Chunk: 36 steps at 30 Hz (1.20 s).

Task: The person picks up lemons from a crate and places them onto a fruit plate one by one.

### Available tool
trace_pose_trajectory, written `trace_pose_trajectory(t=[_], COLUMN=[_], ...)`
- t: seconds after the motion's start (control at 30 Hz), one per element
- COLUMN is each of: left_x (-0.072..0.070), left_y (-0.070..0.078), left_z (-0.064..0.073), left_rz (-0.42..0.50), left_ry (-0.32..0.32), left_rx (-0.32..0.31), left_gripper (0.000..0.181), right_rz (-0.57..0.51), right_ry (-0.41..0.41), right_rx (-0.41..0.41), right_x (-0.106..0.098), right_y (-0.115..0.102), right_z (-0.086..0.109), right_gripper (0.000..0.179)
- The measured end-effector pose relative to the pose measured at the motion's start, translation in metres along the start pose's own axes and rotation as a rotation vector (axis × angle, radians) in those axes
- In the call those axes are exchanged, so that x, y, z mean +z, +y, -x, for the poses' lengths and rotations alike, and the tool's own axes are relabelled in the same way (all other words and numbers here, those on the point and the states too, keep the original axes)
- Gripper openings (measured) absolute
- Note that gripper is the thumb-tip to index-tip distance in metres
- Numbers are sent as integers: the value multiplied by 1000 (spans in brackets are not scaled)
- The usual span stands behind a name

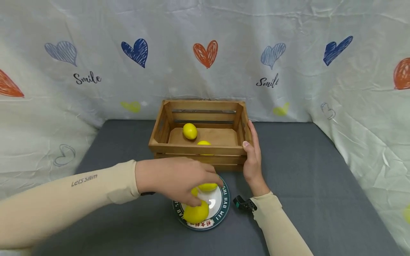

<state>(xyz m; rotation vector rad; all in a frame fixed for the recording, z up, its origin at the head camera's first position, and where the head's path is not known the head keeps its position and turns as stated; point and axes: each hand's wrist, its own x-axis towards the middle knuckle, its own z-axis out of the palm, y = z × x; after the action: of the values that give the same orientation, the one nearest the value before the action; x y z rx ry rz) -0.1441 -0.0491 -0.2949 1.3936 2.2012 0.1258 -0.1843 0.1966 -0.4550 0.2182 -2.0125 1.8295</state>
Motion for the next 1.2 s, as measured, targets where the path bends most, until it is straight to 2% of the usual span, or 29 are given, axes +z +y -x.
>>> trace_pose_trajectory(t=[0.1, 0.2, 0.37, 0.47, 0.57, 0.67, 0.77, 0.9, 1.03, 1.2], left_x=[-25, -45, -70, -80, -84, -81, -76, -67, -59, -51], left_y=[-5, -17, -52, -77, -101, -121, -136, -148, -154, -156], left_z=[2, -1, -15, -26, -37, -48, -60, -76, -87, -96], left_rz=[-9, -26, -24, -10, 10, -12, -46, -59, -101, -220], left_ry=[68, 138, 243, 253, 220, 161, 87, -4, -75, -144], left_rx=[-13, -28, -96, -170, -251, -314, -371, -435, -442, -418], left_gripper=[61, 60, 52, 51, 52, 54, 57, 61, 59, 54], right_rz=[6, 11, 20, 17, 9, 11, 15, 17, 22, 27], right_ry=[1, -4, 0, 11, 8, -1, 2, 7, 2, 2], right_rx=[3, 21, 41, 33, 25, 22, 15, 1, -8, -11], right_x=[0, 0, -2, -3, -2, -1, 0, 0, 0, 0], right_y=[-1, -1, -1, -1, -1, -2, -3, -2, 0, -1], right_z=[0, 1, 3, 3, 3, 3, 3, 3, 3, 3], right_gripper=[72, 72, 71, 71, 72, 72, 73, 73, 72, 72])
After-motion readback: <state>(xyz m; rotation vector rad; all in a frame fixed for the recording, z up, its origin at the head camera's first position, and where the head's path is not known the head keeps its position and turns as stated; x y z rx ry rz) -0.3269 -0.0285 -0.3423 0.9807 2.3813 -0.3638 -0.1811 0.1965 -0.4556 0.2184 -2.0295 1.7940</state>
